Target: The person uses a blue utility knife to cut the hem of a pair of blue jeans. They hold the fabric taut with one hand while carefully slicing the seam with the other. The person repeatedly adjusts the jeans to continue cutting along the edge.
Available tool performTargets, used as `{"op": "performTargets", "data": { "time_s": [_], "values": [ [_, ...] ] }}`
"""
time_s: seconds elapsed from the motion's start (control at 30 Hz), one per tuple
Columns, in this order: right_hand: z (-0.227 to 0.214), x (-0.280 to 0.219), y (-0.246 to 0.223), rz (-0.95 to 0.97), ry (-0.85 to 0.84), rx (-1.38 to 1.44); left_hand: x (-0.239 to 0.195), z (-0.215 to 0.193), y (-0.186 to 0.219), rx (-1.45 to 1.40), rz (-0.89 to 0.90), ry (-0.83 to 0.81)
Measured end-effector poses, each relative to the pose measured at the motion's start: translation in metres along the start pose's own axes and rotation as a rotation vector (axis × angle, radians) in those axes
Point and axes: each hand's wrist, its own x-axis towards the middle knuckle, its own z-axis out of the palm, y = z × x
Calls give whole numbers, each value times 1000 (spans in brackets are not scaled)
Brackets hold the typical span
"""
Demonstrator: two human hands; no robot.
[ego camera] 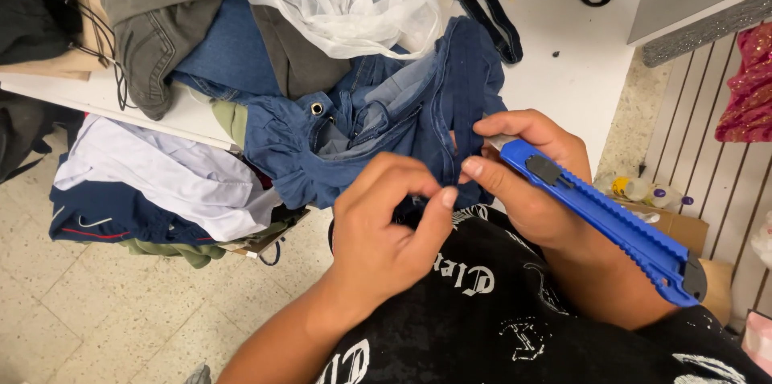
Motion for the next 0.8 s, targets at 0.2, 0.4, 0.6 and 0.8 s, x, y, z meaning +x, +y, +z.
{"op": "performTargets", "data": {
  "time_s": [0.2,0.4,0.6,0.8],
  "values": [
    [7,-8,-17,-28,47,-196,7,9,-17,-12,-161,-188],
    [6,-12,1,-114,108,-456,12,10,-25,65,-305,-237],
    [4,-10,0,-148,114,-533,27,6,-28,-127,-388,-336],
    [0,4,-3,-147,112,-395,26,30,-36,-213,-234,-25]
  ]
}}
